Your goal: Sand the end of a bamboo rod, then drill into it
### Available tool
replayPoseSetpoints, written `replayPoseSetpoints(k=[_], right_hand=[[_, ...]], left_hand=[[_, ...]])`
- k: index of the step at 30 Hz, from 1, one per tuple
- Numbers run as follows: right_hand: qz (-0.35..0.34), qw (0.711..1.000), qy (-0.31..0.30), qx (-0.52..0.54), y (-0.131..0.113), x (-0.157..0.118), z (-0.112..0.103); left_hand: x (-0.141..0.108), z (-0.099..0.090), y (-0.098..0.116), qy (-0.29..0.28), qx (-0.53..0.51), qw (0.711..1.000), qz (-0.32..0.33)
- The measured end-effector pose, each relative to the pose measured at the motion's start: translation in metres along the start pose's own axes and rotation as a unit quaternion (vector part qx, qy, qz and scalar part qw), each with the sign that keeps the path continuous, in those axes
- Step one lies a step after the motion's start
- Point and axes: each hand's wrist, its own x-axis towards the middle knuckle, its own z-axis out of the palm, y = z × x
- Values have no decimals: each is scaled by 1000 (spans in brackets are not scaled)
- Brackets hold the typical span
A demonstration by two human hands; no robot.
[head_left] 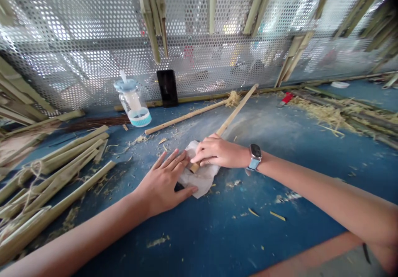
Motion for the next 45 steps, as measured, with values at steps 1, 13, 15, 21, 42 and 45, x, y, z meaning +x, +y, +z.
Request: replayPoseSetpoints(k=[1, 13, 15, 21, 42, 45], right_hand=[[1, 1000, 2, -2, 1, 0, 0], [-68, 986, 32, -146, -38, -12, 11], [-65, 990, 28, -118, -34, -10, 12], [24, 997, 46, -60, 5, -12, 1], [-37, 991, 74, -103, -44, -7, 22], [-14, 993, 69, -94, -37, -10, 18]], left_hand=[[0, 0, 0, 1, 2, 1000, 0], [-1, 4, -3, 18, 1, 1000, 9], [-1, 3, -3, 18, -3, 1000, 11], [0, 2, -3, 20, -4, 1000, 14], [-3, 13, -11, 58, -4, 998, 26], [-4, 16, -14, 63, 0, 998, 27]])
